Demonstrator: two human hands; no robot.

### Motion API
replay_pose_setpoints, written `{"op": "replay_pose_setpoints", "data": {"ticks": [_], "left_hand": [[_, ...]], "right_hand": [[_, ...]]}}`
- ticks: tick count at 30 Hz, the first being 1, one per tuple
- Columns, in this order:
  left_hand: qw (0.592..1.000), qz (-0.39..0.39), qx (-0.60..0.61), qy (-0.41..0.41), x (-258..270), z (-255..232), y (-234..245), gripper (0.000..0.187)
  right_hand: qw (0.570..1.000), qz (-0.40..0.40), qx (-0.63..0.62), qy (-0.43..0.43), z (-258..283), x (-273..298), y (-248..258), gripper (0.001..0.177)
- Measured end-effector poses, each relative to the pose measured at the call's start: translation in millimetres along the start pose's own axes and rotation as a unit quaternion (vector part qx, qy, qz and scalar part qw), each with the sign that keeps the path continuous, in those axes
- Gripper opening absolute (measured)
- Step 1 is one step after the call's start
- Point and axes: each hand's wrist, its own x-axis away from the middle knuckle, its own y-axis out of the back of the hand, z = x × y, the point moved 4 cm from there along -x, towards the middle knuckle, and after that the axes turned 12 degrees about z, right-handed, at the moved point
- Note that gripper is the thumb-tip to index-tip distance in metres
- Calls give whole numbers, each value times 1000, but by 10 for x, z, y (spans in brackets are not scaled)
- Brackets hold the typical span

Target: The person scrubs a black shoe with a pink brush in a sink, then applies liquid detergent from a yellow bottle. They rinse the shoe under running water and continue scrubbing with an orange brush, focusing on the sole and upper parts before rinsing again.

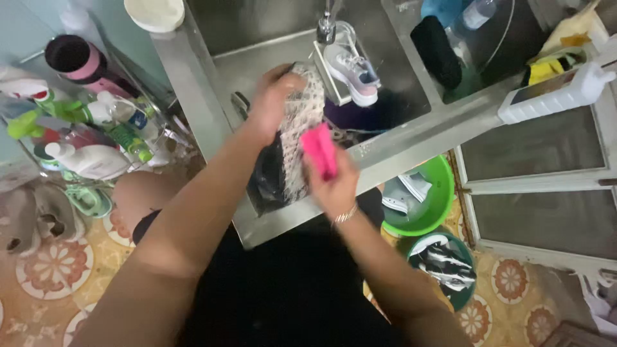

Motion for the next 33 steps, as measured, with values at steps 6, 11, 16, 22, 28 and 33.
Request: {"op": "replay_pose_setpoints", "data": {"ticks": [6,11,16,22,28,33], "left_hand": [[992,-93,33,81,134,-139,70,30],[994,-93,-65,2,48,133,208,34],[991,-99,-89,-28,42,139,261,38],[999,-42,5,1,30,30,95,35],[997,-66,-3,39,89,-35,15,33],[998,-19,54,-7,49,82,56,36]], "right_hand": [[991,25,44,121,3,256,-8,31],[999,12,44,28,126,182,-55,29],[996,29,7,79,36,156,-71,27],[986,2,35,165,229,243,-84,31],[994,-13,9,-104,37,61,-9,27],[983,-3,51,179,165,176,-64,27]]}}
